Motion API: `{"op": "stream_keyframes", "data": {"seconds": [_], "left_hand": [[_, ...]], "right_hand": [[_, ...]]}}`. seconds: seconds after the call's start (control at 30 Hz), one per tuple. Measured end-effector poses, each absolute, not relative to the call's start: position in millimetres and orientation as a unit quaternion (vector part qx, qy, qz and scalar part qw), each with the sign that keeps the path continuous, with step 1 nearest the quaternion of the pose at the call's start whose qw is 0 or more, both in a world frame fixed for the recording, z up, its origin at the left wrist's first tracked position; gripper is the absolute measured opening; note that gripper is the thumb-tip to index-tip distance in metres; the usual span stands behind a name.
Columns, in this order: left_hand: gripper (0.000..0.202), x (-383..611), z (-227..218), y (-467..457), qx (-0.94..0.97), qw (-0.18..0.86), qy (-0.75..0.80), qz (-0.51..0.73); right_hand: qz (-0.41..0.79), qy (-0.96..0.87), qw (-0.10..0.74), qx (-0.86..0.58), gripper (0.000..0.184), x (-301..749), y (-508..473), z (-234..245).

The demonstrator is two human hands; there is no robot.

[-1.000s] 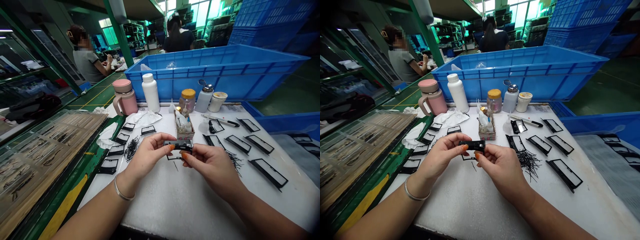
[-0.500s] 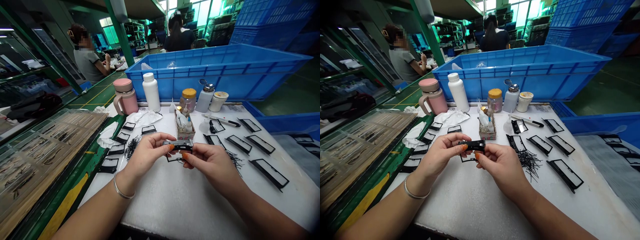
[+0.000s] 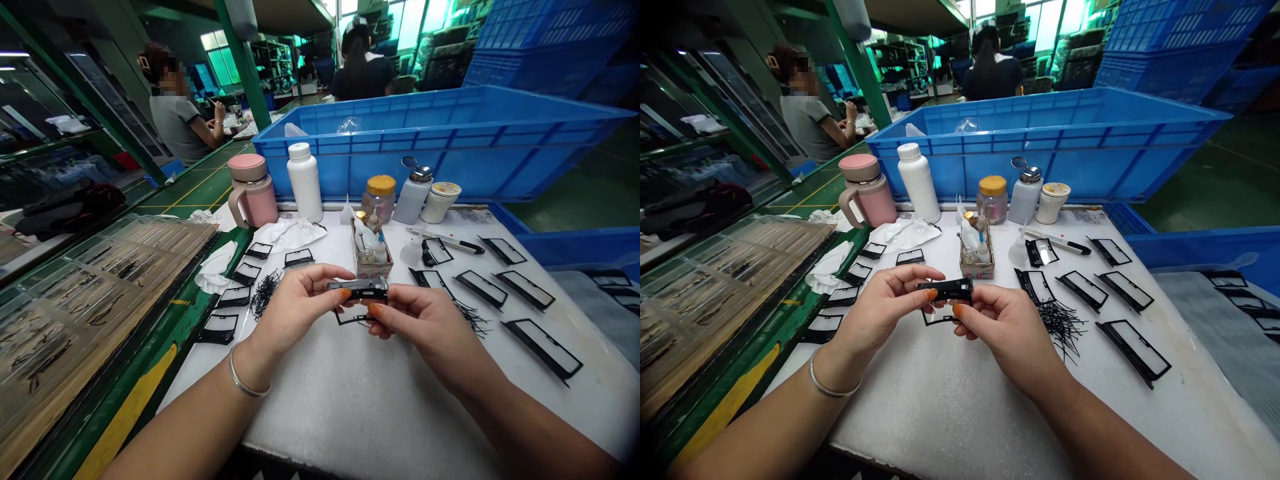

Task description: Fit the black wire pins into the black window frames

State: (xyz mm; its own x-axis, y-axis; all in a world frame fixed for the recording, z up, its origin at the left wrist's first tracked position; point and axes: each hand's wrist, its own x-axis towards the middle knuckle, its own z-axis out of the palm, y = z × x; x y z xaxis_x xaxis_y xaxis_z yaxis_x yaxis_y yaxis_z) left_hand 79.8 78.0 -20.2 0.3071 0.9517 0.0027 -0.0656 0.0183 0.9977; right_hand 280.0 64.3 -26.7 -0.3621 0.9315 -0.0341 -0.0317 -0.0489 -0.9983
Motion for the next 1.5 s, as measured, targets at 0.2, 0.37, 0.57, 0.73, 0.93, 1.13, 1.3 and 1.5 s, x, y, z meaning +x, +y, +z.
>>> {"op": "stream_keyframes", "data": {"seconds": [0.2,0.37,0.57,0.73,0.93,1.13,1.3,1.5], "left_hand": [[0.024,79.7,-16.6,69.6,0.699,0.320,0.457,0.448],[0.020,81.2,-13.8,63.2,0.828,0.169,0.328,0.423],[0.026,76.1,-7.7,67.7,0.788,0.170,0.370,0.462],[0.004,76.4,-19.9,78.9,0.813,0.182,0.433,0.343],[0.009,92.1,-43.8,79.0,0.878,0.156,0.420,0.167],[0.013,95.0,-52.2,78.3,0.884,0.158,0.415,0.146],[0.007,88.0,-41.7,81.0,0.842,0.220,0.447,0.205],[0.027,72.3,-24.5,88.5,0.704,0.418,0.451,0.355]], "right_hand": [[0.657,-0.460,0.434,-0.412,0.042,284.5,69.8,-29.6],[0.721,-0.425,0.388,-0.385,0.030,284.7,71.6,-27.8],[0.623,-0.448,0.505,-0.395,0.036,287.9,70.7,-26.3],[0.525,-0.459,0.575,-0.428,0.037,290.3,68.9,-18.9],[0.529,-0.479,0.558,-0.423,0.033,288.4,69.0,-21.6],[0.560,-0.472,0.550,-0.402,0.035,287.4,70.6,-24.6],[0.567,-0.470,0.541,-0.406,0.036,287.2,71.6,-25.7],[0.556,-0.481,0.538,-0.414,0.034,287.1,71.1,-25.7]]}}
